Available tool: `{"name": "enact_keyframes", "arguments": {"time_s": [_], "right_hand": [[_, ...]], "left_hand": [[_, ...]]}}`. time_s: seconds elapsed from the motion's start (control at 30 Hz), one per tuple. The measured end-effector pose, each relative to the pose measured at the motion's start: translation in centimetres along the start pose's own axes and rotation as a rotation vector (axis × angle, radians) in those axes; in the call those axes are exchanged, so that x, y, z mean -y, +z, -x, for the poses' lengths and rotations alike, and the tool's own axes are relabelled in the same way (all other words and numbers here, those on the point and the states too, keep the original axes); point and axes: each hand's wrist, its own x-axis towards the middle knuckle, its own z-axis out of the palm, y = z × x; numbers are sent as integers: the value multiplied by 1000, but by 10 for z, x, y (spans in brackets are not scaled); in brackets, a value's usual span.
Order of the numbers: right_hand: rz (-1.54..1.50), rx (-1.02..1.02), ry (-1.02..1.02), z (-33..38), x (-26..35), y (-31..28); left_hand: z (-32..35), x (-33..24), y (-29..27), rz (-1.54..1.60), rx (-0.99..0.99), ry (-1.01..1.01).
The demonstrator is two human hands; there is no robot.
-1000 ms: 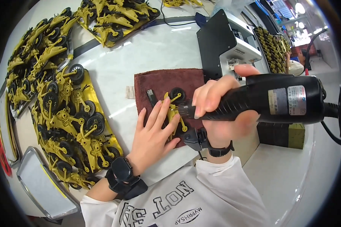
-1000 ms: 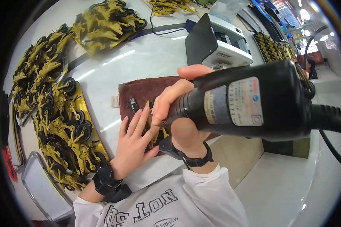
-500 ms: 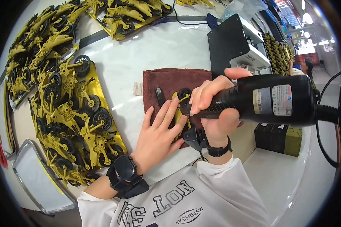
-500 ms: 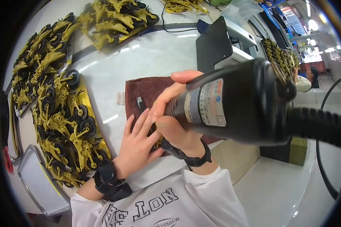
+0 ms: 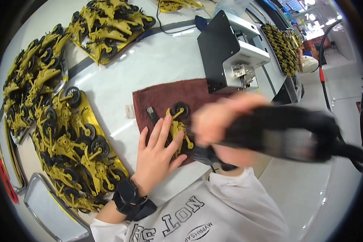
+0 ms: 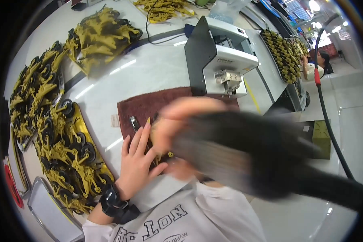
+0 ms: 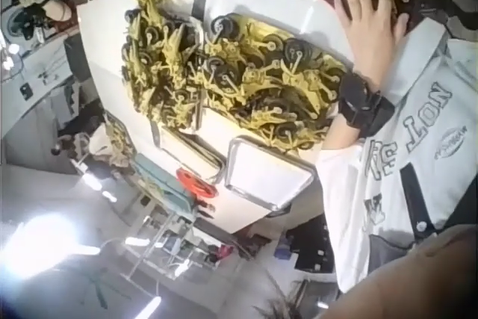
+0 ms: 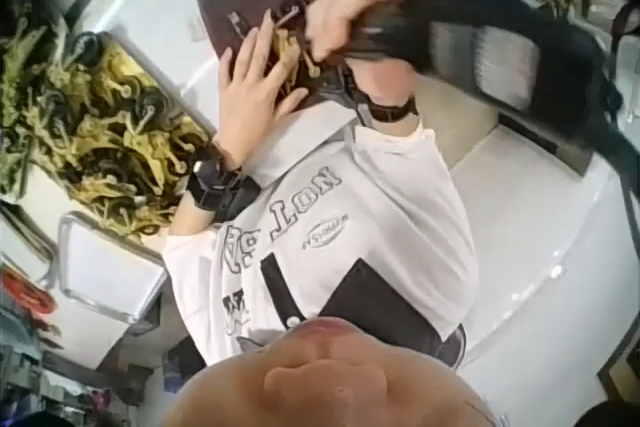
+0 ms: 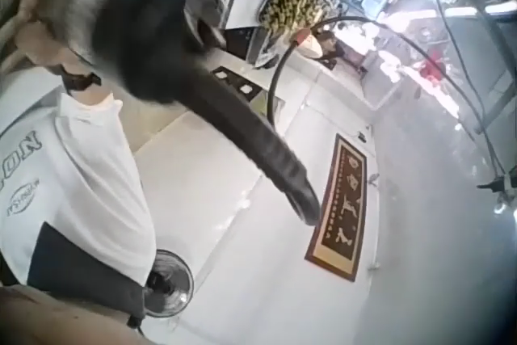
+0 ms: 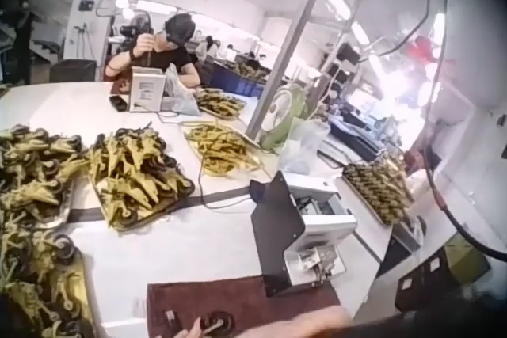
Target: Assembling components on toy motorcycles using an electric screwdriver.
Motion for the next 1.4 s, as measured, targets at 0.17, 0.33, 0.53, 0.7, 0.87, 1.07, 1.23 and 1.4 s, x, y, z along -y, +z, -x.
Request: {"name": "enact_keyframes", "arguments": {"time_s": [0.17, 0.33, 0.53, 0.7, 0.87, 1.07, 1.23, 1.4], "right_hand": [[289, -440, -336, -57, 69, -72], [504, -556, -187, -94, 24, -105], [469, -436, 45, -66, 34, -89], [-7, 115, 50, -11, 33, -31], [125, 72, 110, -21, -5, -7], [194, -8, 86, -33, -22, -1], [5, -52, 55, -38, -39, -2], [24, -64, 72, -35, -50, -7]], "left_hand": [[-5, -9, -4, 7, 7, 24], [-2, -6, -3, -15, 24, -3], [-1, -6, -4, -6, 14, 4], [-3, -8, -5, 19, 25, 16], [1, -2, -1, 9, -13, 11], [0, -3, -4, 29, -16, 3], [0, -2, -6, 46, -4, -6], [-2, -2, -4, 39, 8, -5]]}}
